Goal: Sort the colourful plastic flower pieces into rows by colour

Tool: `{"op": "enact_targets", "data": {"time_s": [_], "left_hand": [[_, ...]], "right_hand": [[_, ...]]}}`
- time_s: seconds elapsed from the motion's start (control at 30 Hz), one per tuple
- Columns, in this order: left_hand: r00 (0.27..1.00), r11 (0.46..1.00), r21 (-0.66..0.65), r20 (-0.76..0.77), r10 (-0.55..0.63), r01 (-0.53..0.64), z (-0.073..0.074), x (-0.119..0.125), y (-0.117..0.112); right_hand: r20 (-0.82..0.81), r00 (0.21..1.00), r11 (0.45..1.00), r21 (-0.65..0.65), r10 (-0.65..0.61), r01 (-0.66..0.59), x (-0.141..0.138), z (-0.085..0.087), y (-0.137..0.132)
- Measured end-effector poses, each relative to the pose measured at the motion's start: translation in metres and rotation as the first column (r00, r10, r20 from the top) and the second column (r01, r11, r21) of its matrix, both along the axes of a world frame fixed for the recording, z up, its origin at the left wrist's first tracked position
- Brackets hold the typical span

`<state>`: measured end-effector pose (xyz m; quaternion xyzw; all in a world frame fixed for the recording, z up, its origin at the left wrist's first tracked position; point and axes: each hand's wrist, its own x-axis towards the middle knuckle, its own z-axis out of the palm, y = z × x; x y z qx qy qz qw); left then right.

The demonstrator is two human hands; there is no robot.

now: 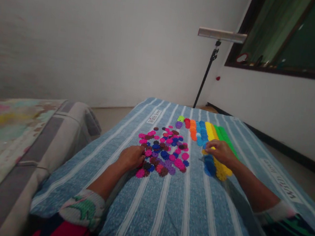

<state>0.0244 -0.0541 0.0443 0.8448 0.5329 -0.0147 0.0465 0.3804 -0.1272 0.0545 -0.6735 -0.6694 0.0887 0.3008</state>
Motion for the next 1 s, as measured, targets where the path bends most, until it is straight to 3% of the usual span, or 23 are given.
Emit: {"op": "enact_targets", "data": {"time_s": [0.17, 0.33, 0.8, 1.0], "left_hand": [[1.0, 1.0, -0.004, -0.019, 0.003, -0.003, 0.001, 0.002, 0.002], [0.999, 1.0, -0.007, 0.033, -0.006, 0.006, 0.001, 0.0, 0.005], [0.999, 1.0, -0.01, -0.031, 0.009, -0.01, 0.001, -0.001, 0.0], [0.997, 0.993, 0.106, 0.063, 0.048, -0.054, 0.004, 0.003, -0.012]], "right_hand": [[0.003, 0.998, 0.996, -0.073, -0.06, 0.06, 0.054, -0.01, -0.044], [0.03, 0.995, 0.984, -0.143, -0.099, 0.102, 0.075, -0.019, -0.072], [0.093, 0.992, 0.972, -0.213, -0.086, 0.104, 0.068, -0.031, -0.079], [0.217, 0.965, 0.989, 0.021, -0.15, 0.149, 0.056, -0.035, -0.077]]}}
